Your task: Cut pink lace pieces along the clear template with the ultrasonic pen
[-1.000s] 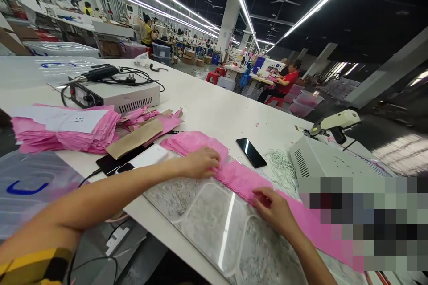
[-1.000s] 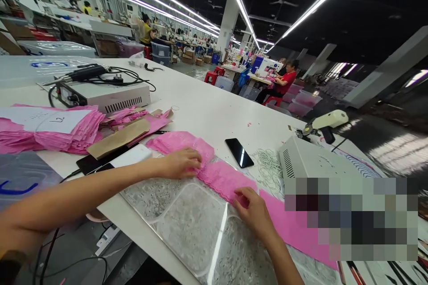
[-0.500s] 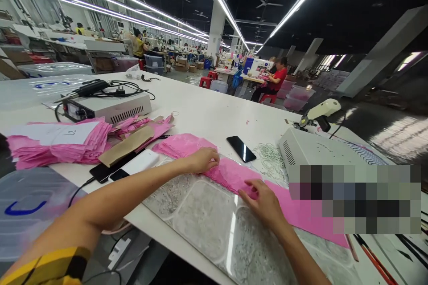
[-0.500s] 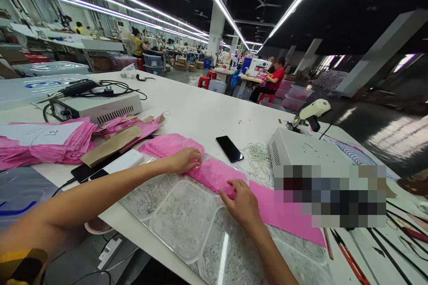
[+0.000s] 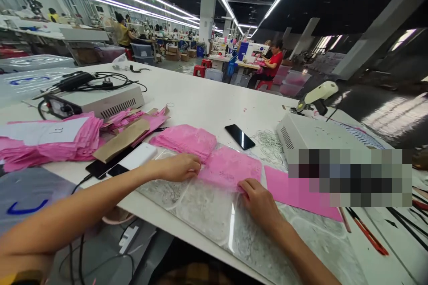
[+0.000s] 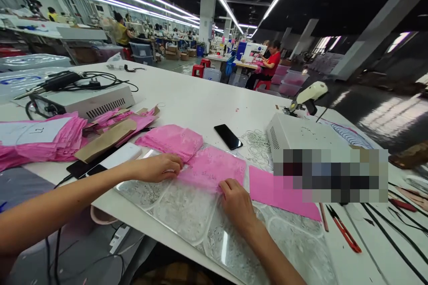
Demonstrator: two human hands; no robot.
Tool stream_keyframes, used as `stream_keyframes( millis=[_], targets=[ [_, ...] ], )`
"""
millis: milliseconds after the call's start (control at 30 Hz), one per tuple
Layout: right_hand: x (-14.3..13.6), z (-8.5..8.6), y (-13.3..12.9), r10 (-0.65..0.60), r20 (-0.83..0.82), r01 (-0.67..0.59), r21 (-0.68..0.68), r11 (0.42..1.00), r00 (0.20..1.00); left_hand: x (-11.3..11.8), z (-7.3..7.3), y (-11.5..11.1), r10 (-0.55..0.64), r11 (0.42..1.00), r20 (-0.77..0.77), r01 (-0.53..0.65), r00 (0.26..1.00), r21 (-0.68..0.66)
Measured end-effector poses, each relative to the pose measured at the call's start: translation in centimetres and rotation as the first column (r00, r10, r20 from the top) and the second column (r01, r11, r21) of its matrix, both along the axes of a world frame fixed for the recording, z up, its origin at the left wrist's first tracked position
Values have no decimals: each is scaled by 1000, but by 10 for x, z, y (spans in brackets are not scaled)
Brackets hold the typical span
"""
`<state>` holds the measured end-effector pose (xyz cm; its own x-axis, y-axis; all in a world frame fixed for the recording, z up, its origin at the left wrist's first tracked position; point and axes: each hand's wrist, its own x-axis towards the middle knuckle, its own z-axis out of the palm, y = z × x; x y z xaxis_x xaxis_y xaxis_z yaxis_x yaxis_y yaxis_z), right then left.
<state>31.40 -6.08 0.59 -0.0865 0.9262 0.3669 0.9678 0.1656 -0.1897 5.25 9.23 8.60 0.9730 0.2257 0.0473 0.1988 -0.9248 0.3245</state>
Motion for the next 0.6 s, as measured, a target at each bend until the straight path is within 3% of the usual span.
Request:
stream_keyframes(
  millis=[167,333,467,600],
  targets=[
    [-23,-3,-41,239,67,-245,108,963,969,-27,-11,-10,-1,1000,-87,2,996,8],
    [-31,6,-51,273,148,-303,242,922,951,-34,-14,-19,45,997,-133,-35,990,76],
    [-31,11,-58,310,121,-330,227,916,943,-40,-19,-29,78,991,-127,-64,989,116],
    [-23,17,-65,376,-21,-369,142,918,926,-42,-22,-33,117,981,-100,-99,988,169]
  ],
)
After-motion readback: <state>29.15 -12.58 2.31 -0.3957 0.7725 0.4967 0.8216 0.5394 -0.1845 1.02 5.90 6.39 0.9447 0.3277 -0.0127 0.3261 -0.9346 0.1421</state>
